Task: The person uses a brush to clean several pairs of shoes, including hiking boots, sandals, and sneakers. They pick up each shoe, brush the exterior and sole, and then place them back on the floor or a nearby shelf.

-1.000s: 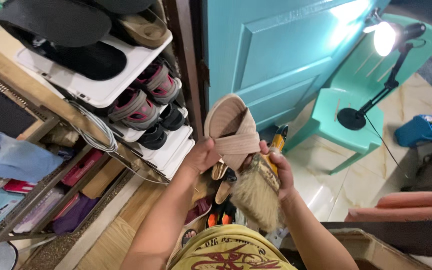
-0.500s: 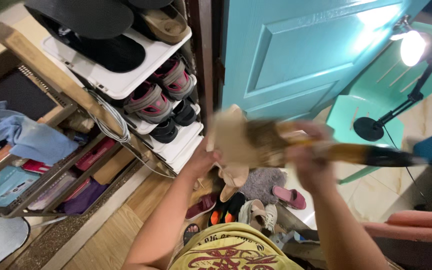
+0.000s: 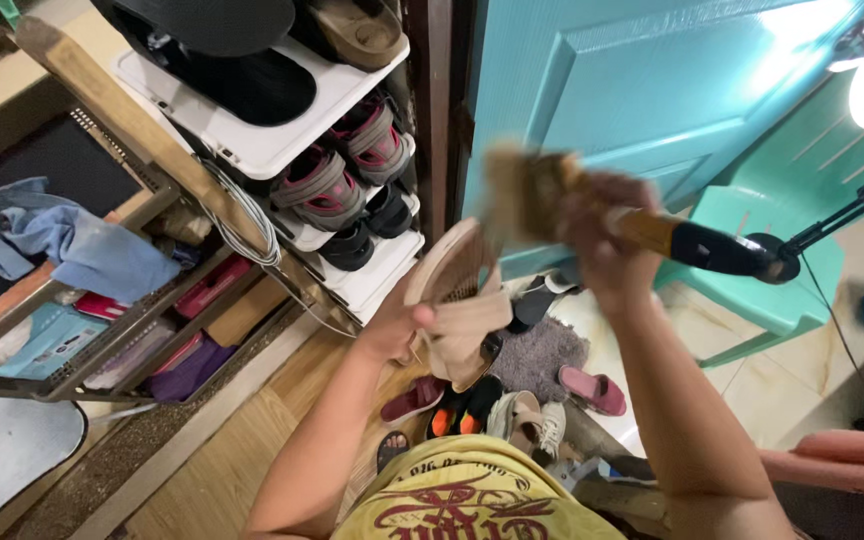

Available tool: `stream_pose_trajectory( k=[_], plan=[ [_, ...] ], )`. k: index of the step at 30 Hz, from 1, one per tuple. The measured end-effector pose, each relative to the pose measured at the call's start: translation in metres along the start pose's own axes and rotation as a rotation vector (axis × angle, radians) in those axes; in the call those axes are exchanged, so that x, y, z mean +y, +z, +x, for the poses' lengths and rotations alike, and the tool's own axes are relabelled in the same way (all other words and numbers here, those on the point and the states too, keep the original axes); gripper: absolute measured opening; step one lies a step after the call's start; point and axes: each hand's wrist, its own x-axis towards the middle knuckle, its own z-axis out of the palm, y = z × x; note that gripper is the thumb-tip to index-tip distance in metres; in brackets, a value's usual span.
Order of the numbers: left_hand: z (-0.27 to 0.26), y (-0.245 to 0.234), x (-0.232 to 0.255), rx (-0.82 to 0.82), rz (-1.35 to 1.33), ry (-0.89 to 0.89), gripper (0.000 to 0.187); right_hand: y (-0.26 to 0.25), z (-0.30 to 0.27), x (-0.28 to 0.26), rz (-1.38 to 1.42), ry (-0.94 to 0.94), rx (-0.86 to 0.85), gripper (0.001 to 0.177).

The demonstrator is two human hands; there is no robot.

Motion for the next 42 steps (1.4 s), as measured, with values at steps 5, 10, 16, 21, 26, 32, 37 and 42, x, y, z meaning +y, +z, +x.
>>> stream_pose_trajectory(
  k=[5, 10, 16, 21, 26, 32, 37, 42],
  plan=[
    [0.0, -0.015, -0.009, 0.067, -0.197, 0.049, 0.135, 0.002, 0.005, -0.01, -0.276, -0.572, -0.206, 0.029],
    [-0.011, -0.02, -0.025, 0.011, -0.249, -0.059, 0.127, 0.015, -0.006, -0.021, 0.37, -0.113, 0.044, 0.027],
    [-0.014, -0.003, 0.005, -0.041, -0.276, 0.093, 0.124, 0.013, -0.006, -0.04, -0.841, -0.711, -0.231, 0.021],
    [-0.02, 0.0, 0.016, -0.029, -0.43, 0.072, 0.119, -0.005, -0.02, -0.041, -0.421, -0.452, -0.037, 0.018],
    [-0.022, 0.001, 0.003, 0.009, -0.426, 0.072, 0.115, -0.014, -0.024, -0.039, -0.835, -0.663, -0.311, 0.022],
    [-0.021, 0.004, 0.009, -0.091, -0.475, 0.076, 0.113, -0.023, -0.032, -0.049, -0.391, -0.316, -0.099, 0.016],
    [-0.03, 0.016, 0.025, -0.076, -0.43, 0.079, 0.112, -0.028, -0.037, -0.052, -1.103, -0.812, -0.308, 0.021],
    [-0.029, 0.022, 0.027, -0.051, -0.499, 0.158, 0.11, -0.027, -0.046, -0.059, -0.6, -0.597, -0.032, 0.024]
  ],
)
